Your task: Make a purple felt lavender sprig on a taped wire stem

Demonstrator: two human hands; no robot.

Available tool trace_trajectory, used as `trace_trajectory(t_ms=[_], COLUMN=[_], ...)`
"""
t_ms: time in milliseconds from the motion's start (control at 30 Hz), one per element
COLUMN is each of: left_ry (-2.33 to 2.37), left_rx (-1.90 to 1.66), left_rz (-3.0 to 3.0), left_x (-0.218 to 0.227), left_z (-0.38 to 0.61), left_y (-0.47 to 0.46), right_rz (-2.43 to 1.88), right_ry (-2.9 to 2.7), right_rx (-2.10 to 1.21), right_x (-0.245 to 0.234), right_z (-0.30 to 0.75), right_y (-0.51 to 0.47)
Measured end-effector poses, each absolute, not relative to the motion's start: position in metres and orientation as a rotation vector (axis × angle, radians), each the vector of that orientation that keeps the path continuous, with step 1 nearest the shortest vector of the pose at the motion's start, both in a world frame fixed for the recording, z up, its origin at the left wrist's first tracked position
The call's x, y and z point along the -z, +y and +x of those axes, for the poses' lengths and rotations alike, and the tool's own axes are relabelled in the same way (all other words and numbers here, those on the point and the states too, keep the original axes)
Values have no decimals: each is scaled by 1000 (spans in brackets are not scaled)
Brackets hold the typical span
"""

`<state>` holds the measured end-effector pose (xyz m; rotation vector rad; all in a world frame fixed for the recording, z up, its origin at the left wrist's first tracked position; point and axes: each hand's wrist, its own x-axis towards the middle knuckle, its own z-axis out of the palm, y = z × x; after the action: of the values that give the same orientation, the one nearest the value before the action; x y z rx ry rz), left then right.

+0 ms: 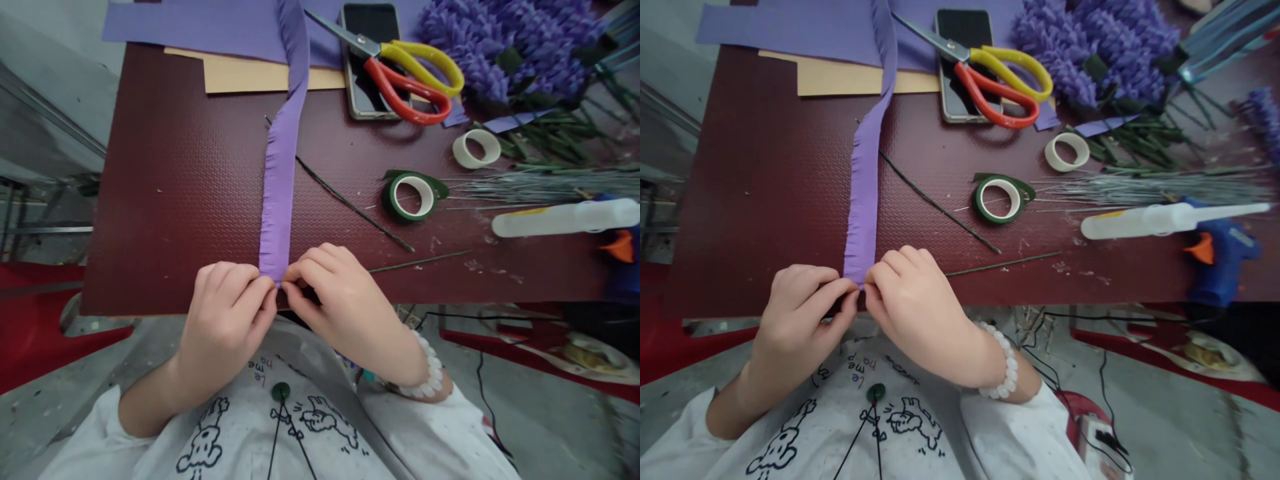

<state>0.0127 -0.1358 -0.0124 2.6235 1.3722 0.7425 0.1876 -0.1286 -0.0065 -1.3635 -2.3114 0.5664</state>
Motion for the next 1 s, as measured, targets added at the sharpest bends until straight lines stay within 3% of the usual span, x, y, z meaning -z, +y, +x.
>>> trace_trajectory(t_ms=[167, 400, 733, 1000], left_ry=[1429, 1465, 1306, 1314], left_rx=[-651, -504, -630, -699], left_rz=[2569, 2556, 2683, 2708], left_x=[6, 0, 3, 11], left_z=[17, 16, 6, 8], left_y=[-132, -129, -131, -126], right_rz=[-1256, -1211, -1474, -1442], right_ry=[-2068, -2269, -2271, -2288], right_rx=[-608, -362, -779, -792], right_x=[14, 20, 0, -1], right_z=[195, 188, 184, 187], right_y=[-138, -136, -119, -115])
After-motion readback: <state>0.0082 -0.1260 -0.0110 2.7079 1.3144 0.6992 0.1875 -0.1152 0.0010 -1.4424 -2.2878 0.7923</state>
